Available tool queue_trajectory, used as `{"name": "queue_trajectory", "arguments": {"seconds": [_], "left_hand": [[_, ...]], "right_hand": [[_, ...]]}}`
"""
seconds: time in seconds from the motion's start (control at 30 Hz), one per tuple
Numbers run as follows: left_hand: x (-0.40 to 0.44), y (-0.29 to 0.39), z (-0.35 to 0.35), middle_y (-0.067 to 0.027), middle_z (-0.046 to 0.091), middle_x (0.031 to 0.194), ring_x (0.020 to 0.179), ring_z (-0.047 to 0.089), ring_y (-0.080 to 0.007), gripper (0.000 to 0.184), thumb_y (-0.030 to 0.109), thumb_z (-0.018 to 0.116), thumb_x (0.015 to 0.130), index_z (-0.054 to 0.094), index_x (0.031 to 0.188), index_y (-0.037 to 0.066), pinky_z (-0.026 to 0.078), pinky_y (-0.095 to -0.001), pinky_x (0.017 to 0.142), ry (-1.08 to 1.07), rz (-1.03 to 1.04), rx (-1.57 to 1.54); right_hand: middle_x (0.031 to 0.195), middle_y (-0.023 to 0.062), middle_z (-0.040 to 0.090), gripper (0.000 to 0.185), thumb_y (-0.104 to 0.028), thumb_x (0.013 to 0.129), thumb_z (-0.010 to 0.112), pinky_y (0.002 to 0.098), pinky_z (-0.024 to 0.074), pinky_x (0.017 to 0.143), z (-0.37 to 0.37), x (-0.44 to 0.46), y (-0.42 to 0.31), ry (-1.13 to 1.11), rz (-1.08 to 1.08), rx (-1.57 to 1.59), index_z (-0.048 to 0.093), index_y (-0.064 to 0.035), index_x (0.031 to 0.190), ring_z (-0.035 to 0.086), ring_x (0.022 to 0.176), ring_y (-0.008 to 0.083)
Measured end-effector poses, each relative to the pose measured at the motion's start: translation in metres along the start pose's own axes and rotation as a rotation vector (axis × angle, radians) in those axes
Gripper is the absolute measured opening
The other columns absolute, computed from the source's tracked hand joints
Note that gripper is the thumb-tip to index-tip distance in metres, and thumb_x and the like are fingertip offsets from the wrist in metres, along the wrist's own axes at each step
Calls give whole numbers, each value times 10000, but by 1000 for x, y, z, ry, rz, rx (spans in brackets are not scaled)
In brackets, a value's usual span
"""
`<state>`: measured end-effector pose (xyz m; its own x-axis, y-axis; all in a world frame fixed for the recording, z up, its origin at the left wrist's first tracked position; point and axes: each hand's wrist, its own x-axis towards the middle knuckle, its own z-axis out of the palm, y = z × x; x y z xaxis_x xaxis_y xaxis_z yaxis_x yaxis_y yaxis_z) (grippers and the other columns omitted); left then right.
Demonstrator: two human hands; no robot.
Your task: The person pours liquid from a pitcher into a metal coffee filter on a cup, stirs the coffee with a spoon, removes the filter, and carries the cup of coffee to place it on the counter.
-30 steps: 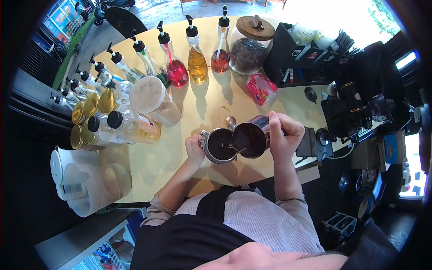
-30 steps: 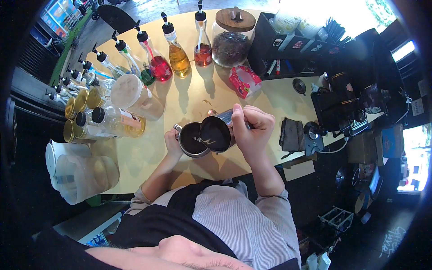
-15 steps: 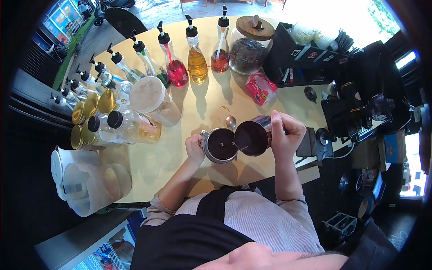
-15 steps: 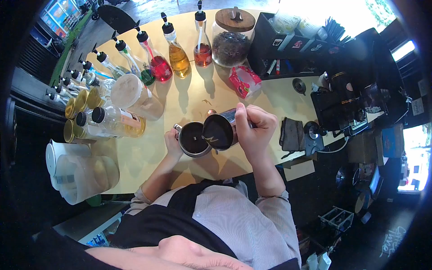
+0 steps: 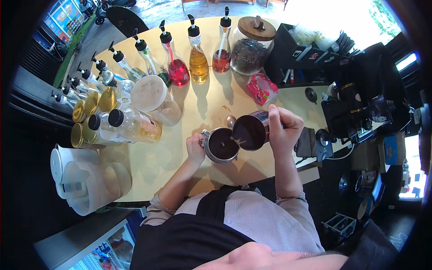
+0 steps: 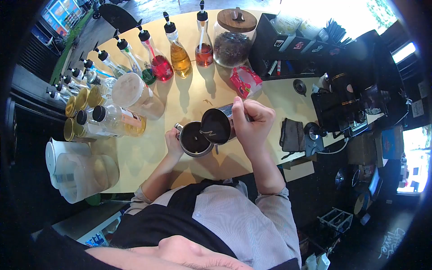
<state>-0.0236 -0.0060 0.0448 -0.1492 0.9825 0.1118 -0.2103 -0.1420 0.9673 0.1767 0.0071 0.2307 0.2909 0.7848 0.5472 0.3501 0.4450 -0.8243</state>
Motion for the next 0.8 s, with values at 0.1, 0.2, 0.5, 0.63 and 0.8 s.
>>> {"name": "queue_trajectory", "arguments": {"seconds": [0.1, 0.2, 0.5, 0.63, 0.8], "left_hand": [[0, 5, 2, 22, 387, 496, 469, 308, -73, 521, 327, 332, 963, 463, 550, 38, 210, -275, 460, -2, 14, 36], [1, 3, 1, 19, 387, 493, 467, 308, -75, 520, 324, 332, 962, 460, 547, 38, 210, -276, 460, -1, 12, 49], [0, 4, 1, 13, 382, 489, 466, 312, -79, 520, 328, 335, 962, 448, 540, 47, 216, -278, 458, -2, -11, 5], [0, 1, -1, 16, 390, 493, 465, 316, -80, 517, 335, 344, 961, 454, 546, 47, 224, -275, 459, -24, 11, 5], [0, 0, 1, 17, 394, 495, 465, 321, -77, 517, 341, 349, 961, 457, 547, 51, 224, -273, 459, 6, -25, -13]], "right_hand": [[439, 10, 362, 358, 16, 823, 594, 252, 239, 425, 2, 2, -5, -2, -6, 10, 433, 30, 503, 322, 433, 45], [433, 11, 371, 356, 21, 821, 592, 252, 252, 425, 4, 3, -5, -9, -24, 10, 438, 30, 500, 337, 431, 47], [419, 18, 385, 356, 33, 816, 586, 256, 251, 422, 3, 2, -16, -61, -16, 21, 445, 32, 490, 338, 420, 54], [427, 22, 373, 349, 39, 814, 584, 262, 238, 421, 2, 0, -21, -68, -11, 40, 439, 33, 496, 323, 421, 61], [439, 28, 346, 353, 46, 811, 583, 269, 226, 423, -2, -4, -18, -53, -28, 4, 417, 31, 500, 299, 426, 69]]}}
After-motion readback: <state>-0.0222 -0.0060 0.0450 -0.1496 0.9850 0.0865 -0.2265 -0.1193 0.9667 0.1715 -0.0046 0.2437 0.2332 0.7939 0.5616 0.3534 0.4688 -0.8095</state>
